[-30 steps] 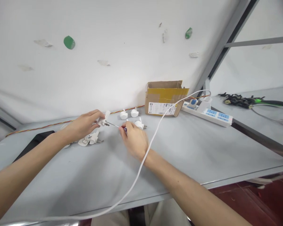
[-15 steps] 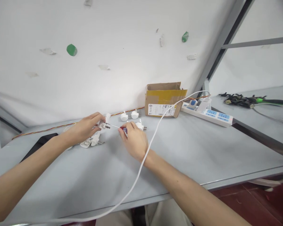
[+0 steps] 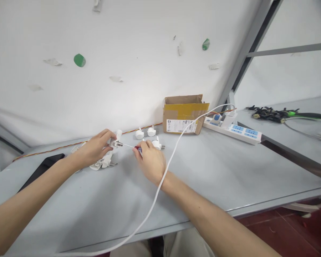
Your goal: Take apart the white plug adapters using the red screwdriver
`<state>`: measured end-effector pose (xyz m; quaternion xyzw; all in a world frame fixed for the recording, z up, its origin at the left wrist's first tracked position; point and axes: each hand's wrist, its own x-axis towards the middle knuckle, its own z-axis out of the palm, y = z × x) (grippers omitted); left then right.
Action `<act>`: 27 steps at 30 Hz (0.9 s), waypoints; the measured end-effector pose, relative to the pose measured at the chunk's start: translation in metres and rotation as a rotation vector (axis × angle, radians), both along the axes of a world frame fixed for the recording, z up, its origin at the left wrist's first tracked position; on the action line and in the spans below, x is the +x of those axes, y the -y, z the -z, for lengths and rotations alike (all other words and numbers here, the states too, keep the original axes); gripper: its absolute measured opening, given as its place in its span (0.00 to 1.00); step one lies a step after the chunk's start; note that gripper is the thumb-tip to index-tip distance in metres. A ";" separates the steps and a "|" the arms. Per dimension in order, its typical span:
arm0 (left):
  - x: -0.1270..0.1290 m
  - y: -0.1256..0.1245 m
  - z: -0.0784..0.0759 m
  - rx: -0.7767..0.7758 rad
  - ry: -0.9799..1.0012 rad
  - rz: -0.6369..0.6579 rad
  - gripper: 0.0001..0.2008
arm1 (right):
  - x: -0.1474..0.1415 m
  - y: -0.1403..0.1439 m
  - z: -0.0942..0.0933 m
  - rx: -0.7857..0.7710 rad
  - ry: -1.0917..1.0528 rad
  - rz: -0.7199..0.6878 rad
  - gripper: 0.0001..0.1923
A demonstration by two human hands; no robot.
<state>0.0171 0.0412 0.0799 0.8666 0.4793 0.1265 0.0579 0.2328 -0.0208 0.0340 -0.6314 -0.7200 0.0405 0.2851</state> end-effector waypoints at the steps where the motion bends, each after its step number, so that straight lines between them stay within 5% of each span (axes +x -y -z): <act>1: -0.001 0.000 0.000 0.002 0.004 0.000 0.11 | 0.000 0.000 0.000 0.002 -0.001 0.000 0.14; 11: 0.006 0.006 -0.003 0.075 -0.058 0.049 0.10 | 0.002 -0.002 0.002 -0.013 -0.018 -0.045 0.09; 18: 0.008 0.003 -0.002 0.136 -0.085 0.110 0.10 | 0.001 -0.004 0.007 0.010 0.001 -0.034 0.18; 23: 0.010 0.002 0.000 0.157 -0.109 0.132 0.10 | 0.005 -0.007 0.007 0.002 -0.009 -0.044 0.08; 27: 0.012 0.002 0.001 0.162 -0.093 0.113 0.10 | 0.004 -0.007 0.010 0.006 -0.029 -0.081 0.10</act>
